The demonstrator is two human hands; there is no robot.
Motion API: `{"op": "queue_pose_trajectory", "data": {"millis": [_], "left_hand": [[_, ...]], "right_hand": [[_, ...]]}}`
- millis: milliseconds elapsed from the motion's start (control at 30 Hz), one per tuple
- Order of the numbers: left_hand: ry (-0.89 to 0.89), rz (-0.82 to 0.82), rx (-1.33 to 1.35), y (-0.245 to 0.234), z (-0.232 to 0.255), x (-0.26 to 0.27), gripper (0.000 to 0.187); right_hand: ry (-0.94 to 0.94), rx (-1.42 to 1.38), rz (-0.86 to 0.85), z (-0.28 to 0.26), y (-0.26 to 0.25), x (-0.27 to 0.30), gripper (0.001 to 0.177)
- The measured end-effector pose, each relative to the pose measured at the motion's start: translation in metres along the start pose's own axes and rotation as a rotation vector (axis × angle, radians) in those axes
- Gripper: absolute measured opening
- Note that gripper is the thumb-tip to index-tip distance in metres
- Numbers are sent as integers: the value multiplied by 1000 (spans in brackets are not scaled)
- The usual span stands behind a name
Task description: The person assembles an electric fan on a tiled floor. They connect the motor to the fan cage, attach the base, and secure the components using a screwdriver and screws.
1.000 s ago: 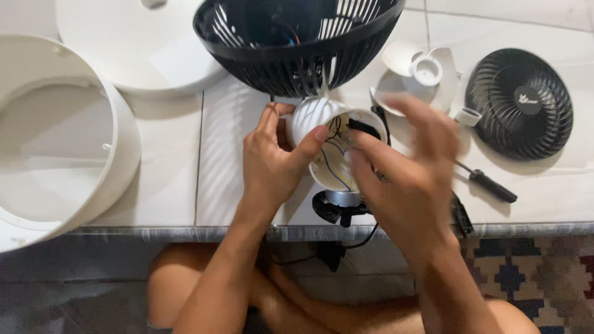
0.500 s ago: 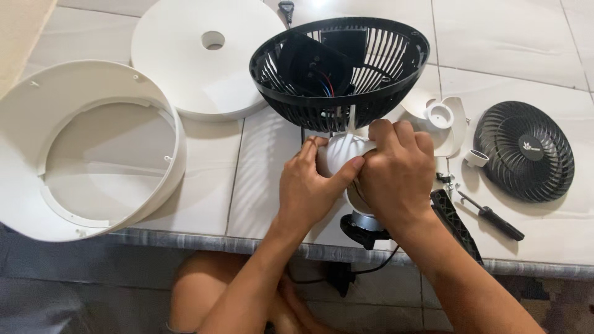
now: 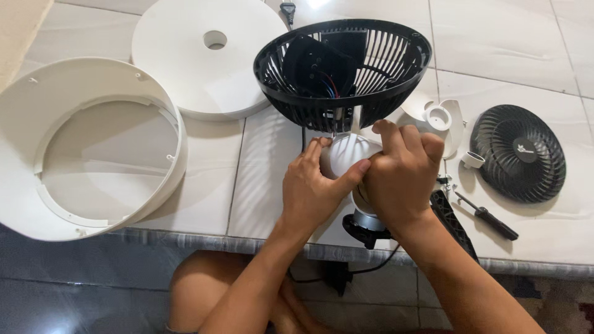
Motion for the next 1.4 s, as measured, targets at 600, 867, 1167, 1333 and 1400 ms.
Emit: {"op": "queue_pose_trajectory", "data": {"millis": [600,867,1167,1333,1400], "left_hand": [[36,42,21,-5,5,3,87],[-19,-17,-22,7,-3,0,93],[34,19,44,4,0,5,93],[20,15,11,1,1,3,94],[-72,-35,20,-3,-7,-3,89]], "right_hand": [[-126,-31,3,0,-5,-5,13],[-22,42,-55,3,4,-2,16],[42,-130,-6,6,5,-1,21],[43,-183,-102,6,1,-8,10],[64,-302,-146,12,-4,-5,8]]}}
Point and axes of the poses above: each hand's wrist, its own x-axis away from the middle knuckle, its own y-axis out of the palm, z = x × y, the point moved 8 cm from there along -x, towards the middle knuckle, and after that the axes turned 11 degrees about -y, right-handed, at the moved point
